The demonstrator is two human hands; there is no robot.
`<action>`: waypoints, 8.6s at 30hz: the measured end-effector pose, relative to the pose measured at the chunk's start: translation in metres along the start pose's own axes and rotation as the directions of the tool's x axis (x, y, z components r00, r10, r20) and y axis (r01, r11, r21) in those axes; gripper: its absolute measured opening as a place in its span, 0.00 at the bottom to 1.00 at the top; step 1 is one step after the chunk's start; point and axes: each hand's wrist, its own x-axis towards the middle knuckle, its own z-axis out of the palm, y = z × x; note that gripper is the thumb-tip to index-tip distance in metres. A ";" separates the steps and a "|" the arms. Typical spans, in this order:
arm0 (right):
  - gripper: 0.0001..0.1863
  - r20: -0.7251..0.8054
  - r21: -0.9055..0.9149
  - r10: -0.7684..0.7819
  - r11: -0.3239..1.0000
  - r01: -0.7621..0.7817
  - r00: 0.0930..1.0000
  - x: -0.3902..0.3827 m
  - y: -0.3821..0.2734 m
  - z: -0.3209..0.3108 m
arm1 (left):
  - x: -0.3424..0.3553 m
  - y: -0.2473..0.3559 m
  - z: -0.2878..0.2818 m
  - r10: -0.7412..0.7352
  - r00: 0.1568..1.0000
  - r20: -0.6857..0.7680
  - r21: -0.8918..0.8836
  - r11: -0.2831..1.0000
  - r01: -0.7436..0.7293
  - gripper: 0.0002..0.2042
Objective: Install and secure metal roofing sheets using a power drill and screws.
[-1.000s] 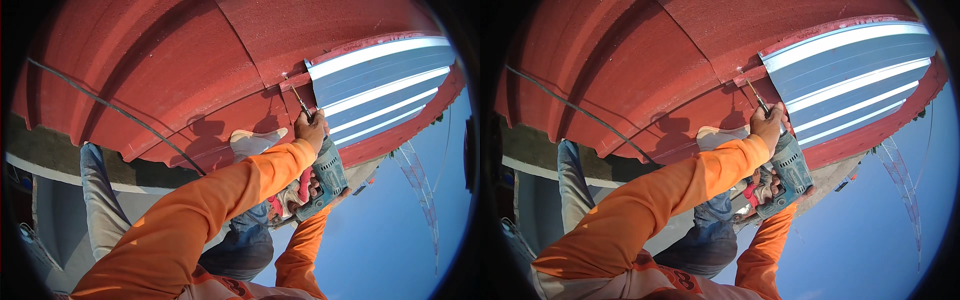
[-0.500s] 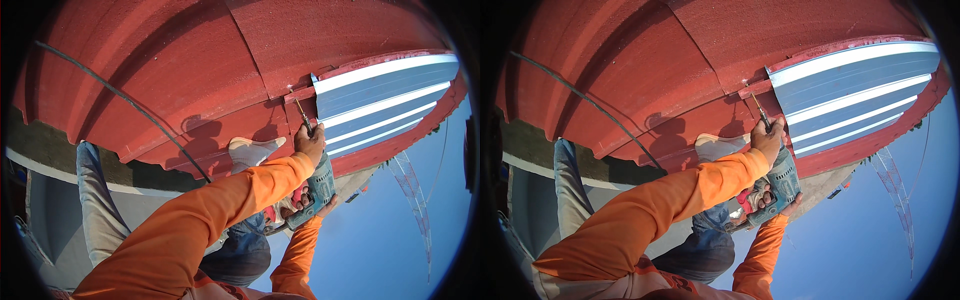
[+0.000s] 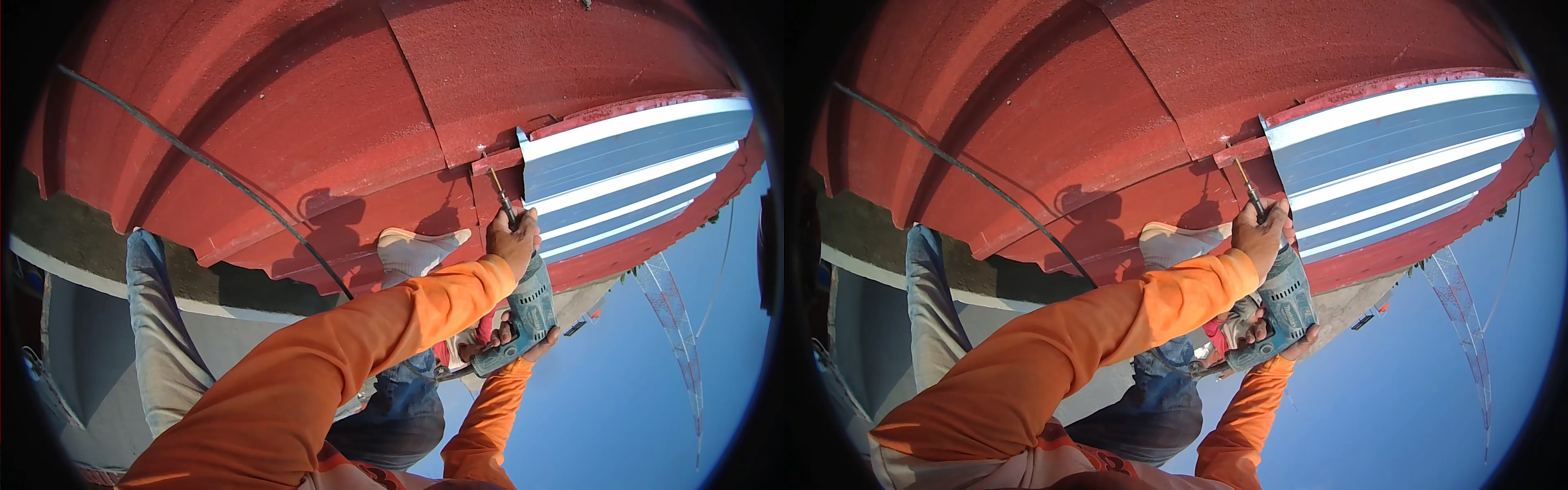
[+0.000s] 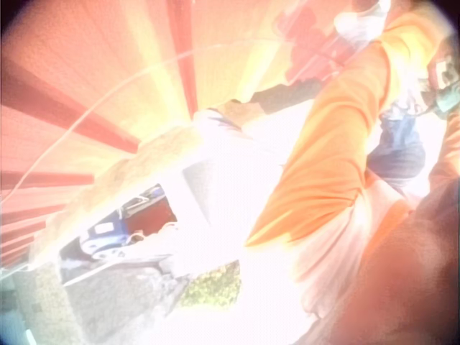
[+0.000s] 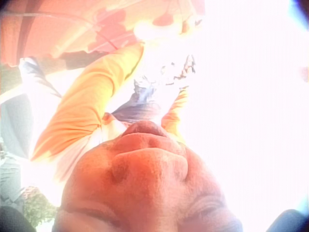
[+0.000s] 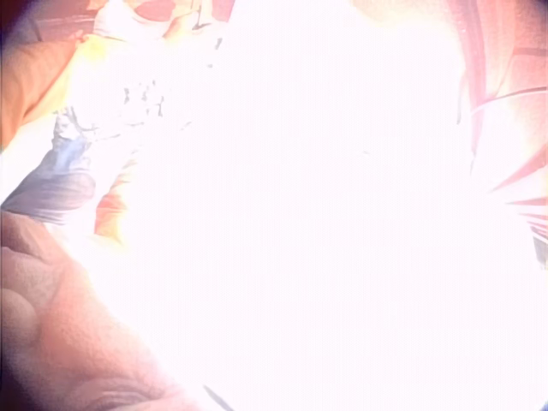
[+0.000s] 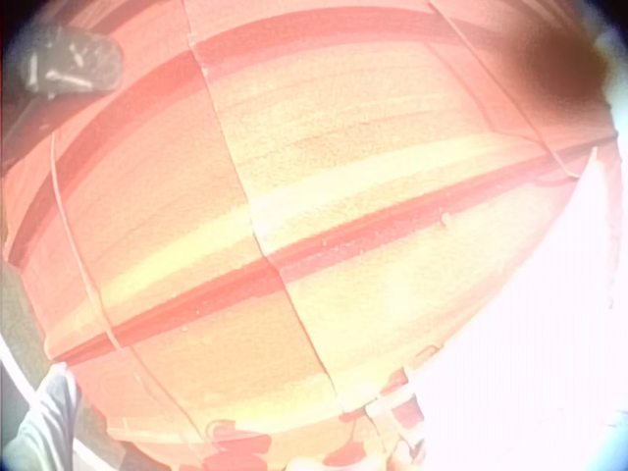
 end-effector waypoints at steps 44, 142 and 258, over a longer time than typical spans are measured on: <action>0.33 -0.204 -0.567 -0.181 0.823 0.035 0.962 -0.085 0.015 0.184 | 0.001 0.095 -0.017 -0.311 0.943 0.114 -0.285 0.900 0.331 0.15; 0.28 0.083 -0.887 -0.341 0.403 0.226 0.936 -0.059 -0.018 0.225 | -0.084 0.092 -0.015 -0.292 0.942 0.166 -0.031 0.953 0.301 0.21; 0.40 -0.132 -0.911 -0.475 0.405 0.083 0.870 -0.008 -0.009 0.227 | -0.288 0.654 -0.492 0.836 0.542 0.082 0.401 -0.526 0.750 0.18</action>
